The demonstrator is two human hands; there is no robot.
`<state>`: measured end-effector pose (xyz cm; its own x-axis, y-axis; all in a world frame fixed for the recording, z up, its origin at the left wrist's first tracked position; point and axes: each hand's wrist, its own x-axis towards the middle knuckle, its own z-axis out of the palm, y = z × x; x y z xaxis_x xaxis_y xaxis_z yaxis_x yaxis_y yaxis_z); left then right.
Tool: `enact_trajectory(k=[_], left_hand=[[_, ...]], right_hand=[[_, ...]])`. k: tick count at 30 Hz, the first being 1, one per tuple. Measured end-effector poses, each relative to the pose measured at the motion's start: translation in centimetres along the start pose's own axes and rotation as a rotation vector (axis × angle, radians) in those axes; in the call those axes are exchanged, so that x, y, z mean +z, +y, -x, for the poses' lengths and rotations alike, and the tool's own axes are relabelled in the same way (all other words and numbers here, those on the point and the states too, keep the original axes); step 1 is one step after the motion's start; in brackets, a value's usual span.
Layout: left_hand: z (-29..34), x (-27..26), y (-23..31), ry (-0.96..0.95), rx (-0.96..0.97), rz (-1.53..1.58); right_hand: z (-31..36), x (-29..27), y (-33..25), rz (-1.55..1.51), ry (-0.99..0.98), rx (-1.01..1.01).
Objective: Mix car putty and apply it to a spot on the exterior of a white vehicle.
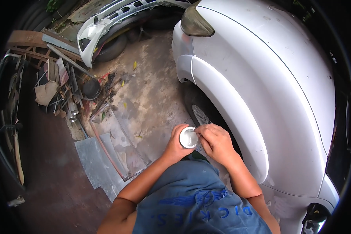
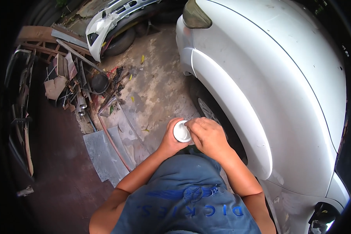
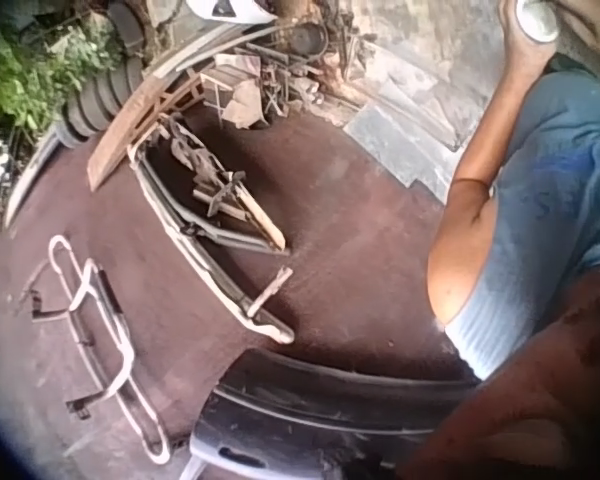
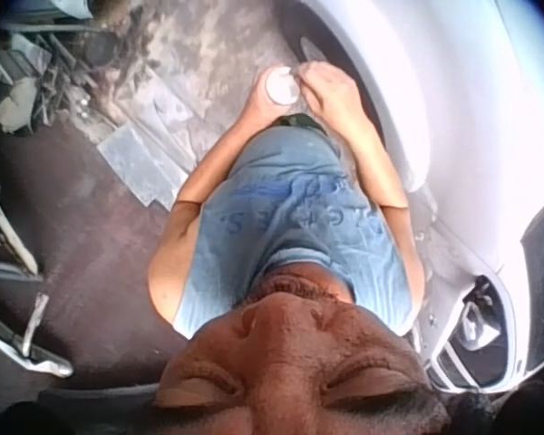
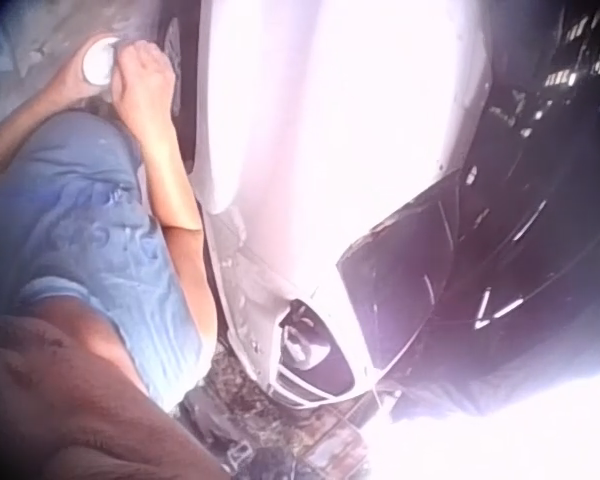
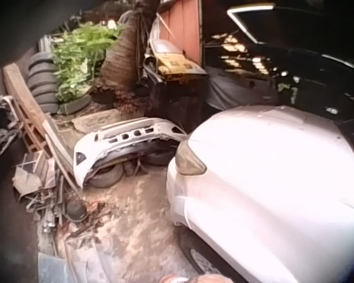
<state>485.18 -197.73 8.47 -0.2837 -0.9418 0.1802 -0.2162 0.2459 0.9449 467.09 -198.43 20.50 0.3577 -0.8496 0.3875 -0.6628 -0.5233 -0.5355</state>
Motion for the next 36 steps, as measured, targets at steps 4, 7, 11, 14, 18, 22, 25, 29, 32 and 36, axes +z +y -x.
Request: enact_trajectory(k=[4,7,11,14,18,22,25,29,32,36], left_hand=[[-3.3,1.0,-1.8,0.003,0.032,-0.039],[-6.1,1.8,-2.5,-0.026,-0.066,0.066],[-10.3,3.7,-4.2,-0.069,-0.059,0.128],[-12.8,4.7,-4.8,-0.110,-0.079,0.178],[-14.5,5.2,-5.5,-0.169,-0.034,0.127],[-15.2,5.7,-5.3,-0.219,-0.024,0.146],[-15.6,5.7,-5.7,-0.215,0.010,0.089],[-15.7,6.0,-5.9,-0.201,-0.006,0.107],[-15.8,6.3,-5.8,-0.193,-0.023,0.150],[-15.6,6.5,-5.4,-0.191,-0.031,0.169]], right_hand=[[-0.4,-0.3,1.8,-0.126,-0.050,0.003],[0.5,-0.2,3.7,-0.261,0.133,0.493],[1.3,1.6,6.8,-0.492,0.472,0.676],[1.4,1.4,8.1,-0.597,0.606,0.773],[1.9,1.2,8.9,-0.617,0.700,0.805],[2.4,1.4,9.1,-0.637,0.785,0.814],[2.2,1.4,9.2,-0.684,0.822,0.829],[2.3,1.3,9.1,-0.688,0.843,0.814],[2.3,0.9,9.0,-0.695,0.855,0.810],[2.5,0.8,9.3,-0.690,0.852,0.802]])
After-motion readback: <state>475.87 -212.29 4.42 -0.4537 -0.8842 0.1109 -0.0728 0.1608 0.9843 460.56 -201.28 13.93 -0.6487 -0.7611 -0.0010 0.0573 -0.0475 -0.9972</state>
